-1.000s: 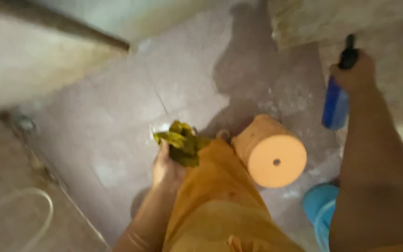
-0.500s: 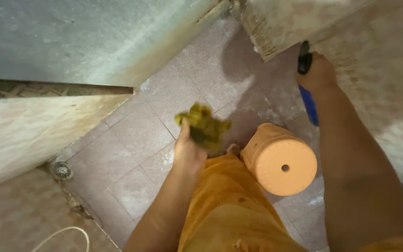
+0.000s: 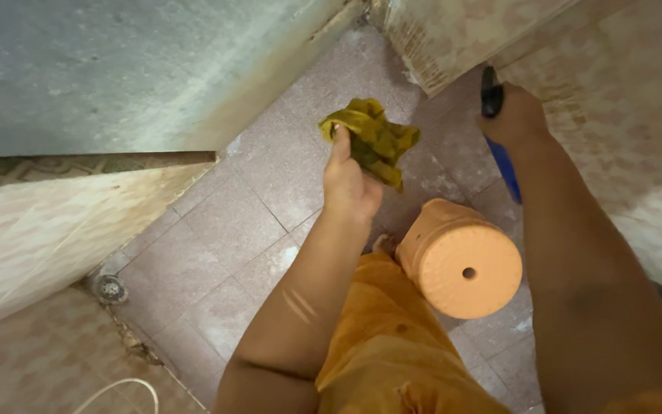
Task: The person sprays a bathroom faucet with a liquid from a bottle and wipes the faucet body and handles with a cloth.
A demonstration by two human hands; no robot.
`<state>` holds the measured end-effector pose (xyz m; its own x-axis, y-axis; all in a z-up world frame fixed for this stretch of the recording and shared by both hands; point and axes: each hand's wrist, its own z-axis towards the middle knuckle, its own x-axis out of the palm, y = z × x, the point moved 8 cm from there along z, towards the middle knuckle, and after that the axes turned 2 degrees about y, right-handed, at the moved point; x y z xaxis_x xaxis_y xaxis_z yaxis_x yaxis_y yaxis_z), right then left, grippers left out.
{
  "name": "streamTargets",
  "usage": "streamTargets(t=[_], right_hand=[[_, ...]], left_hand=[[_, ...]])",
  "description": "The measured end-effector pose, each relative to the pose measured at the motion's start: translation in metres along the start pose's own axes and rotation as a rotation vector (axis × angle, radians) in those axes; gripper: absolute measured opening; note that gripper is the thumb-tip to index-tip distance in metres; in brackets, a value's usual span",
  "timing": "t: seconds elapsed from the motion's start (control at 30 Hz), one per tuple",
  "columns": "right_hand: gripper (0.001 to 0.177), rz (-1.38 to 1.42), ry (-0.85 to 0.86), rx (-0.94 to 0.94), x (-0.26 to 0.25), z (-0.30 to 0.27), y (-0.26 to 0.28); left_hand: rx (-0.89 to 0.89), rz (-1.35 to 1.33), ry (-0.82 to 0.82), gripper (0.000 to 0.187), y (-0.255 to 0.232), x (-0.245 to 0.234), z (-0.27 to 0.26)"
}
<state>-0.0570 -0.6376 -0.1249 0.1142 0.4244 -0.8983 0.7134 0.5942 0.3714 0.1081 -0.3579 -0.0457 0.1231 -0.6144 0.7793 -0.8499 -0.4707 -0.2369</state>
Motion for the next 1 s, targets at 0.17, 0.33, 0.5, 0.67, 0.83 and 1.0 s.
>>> streamTargets(t=[0.17, 0.33, 0.5, 0.67, 0.83, 1.0], right_hand=[[0.050, 0.027, -0.019, -0.089, 0.004, -0.011, 0.004], [0.044, -0.097, 0.117, 0.047, 0.017, -0.008, -0.003], [0.047, 0.044, -0.150, -0.167, -0.017, -0.011, 0.043], [0.052, -0.048, -0.213, -0.212, -0.021, 0.003, 0.069], [0.072, 0.151, -0.107, -0.028, -0.020, 0.001, 0.048], [0.057, 0.071, -0.085, -0.043, 0.010, -0.020, 0.024]], left_hand=[[-0.010, 0.001, -0.048, 0.048, -0.003, -0.007, -0.014], [-0.009, 0.019, -0.122, 0.047, -0.002, -0.013, -0.016], [-0.006, 0.017, -0.100, 0.047, -0.003, -0.020, -0.022], [-0.011, 0.078, -0.114, 0.048, -0.002, -0.027, -0.029], [0.033, 0.068, -0.037, 0.048, -0.008, -0.022, -0.034], [-0.021, 0.074, -0.084, 0.049, -0.009, -0.026, -0.040]])
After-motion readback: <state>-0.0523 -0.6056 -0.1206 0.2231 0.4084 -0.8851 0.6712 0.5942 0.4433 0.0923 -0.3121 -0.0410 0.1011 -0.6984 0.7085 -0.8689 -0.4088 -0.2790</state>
